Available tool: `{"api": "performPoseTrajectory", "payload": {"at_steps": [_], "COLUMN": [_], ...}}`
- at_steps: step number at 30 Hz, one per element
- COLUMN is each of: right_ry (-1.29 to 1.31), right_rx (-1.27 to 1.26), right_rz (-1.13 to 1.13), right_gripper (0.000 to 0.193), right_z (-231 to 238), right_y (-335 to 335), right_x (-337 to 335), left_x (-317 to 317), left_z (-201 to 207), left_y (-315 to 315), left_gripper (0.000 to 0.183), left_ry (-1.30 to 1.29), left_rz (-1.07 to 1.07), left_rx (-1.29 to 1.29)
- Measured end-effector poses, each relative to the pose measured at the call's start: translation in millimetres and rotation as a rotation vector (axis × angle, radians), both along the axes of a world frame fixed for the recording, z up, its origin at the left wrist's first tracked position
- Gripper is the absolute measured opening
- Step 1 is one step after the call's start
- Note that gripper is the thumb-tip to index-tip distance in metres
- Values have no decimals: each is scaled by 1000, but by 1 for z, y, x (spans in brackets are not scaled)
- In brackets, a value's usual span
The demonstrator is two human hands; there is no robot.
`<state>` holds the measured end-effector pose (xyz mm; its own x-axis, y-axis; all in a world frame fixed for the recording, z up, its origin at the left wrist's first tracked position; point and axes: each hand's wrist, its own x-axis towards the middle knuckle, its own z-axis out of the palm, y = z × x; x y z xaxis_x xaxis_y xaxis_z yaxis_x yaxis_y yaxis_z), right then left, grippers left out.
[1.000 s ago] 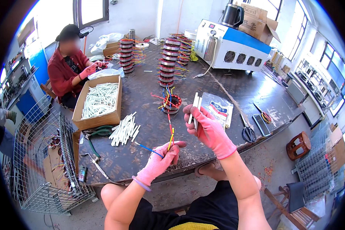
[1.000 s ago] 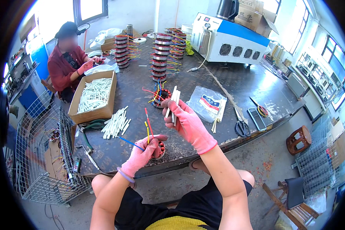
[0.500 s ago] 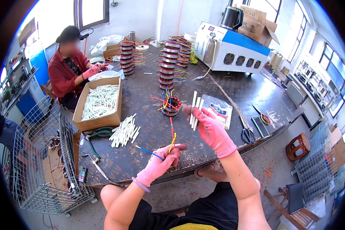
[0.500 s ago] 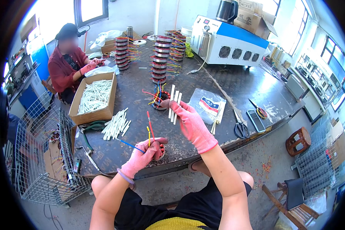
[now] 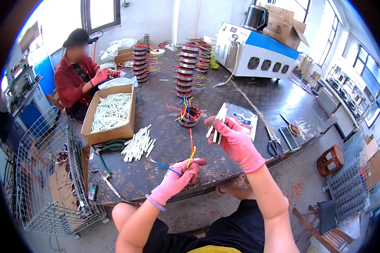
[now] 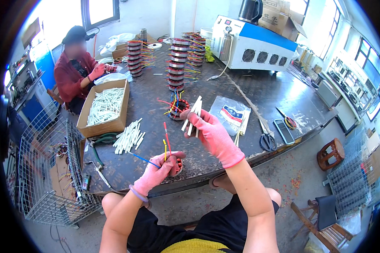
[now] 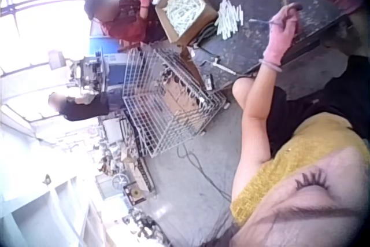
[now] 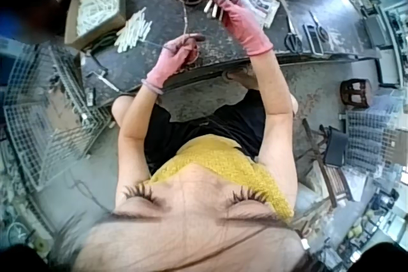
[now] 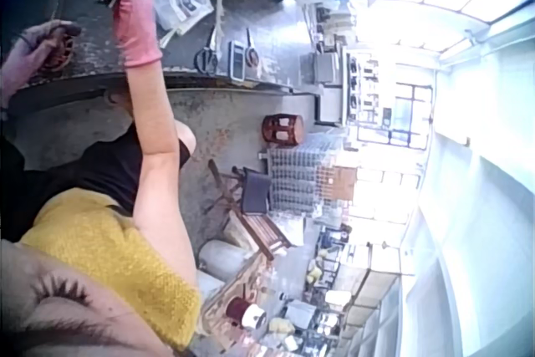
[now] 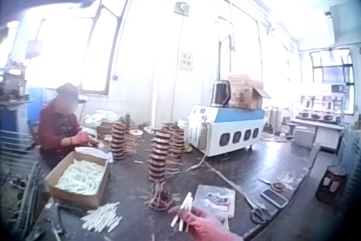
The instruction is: The person assembles electrical components by inserting small white insulators into the slots of a circular metal stator. They pick up individual insulators from a box, place them into the stator, and use scissors to trim wires. They then wrap and secure colored wires around the component before placing the finished part aside.
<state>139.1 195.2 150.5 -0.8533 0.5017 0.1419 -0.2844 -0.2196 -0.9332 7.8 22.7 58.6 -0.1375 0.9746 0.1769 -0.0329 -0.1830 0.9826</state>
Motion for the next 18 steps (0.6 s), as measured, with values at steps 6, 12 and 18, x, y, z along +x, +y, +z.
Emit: {"api": "performPoseTrajectory", "payload": {"at_steps": [6,12,18], "right_ry": [-79,-91,-147], "right_rx": [109,292,392], "right_rz": [13,14,40], "right_gripper": [34,31,30], "right_z": [30,46,49], "right_y": [-6,-10,-12], "right_x": [-3,-10,-13], "left_x": [5,4,3], "left_z": [9,7,7], "left_y": [-1,-1,-1], "left_gripper": [32,32,30], "left_ry": [22,52,79], "left_rz": [13,-11,-12], "left_rx": [-53,-34,-46]}}
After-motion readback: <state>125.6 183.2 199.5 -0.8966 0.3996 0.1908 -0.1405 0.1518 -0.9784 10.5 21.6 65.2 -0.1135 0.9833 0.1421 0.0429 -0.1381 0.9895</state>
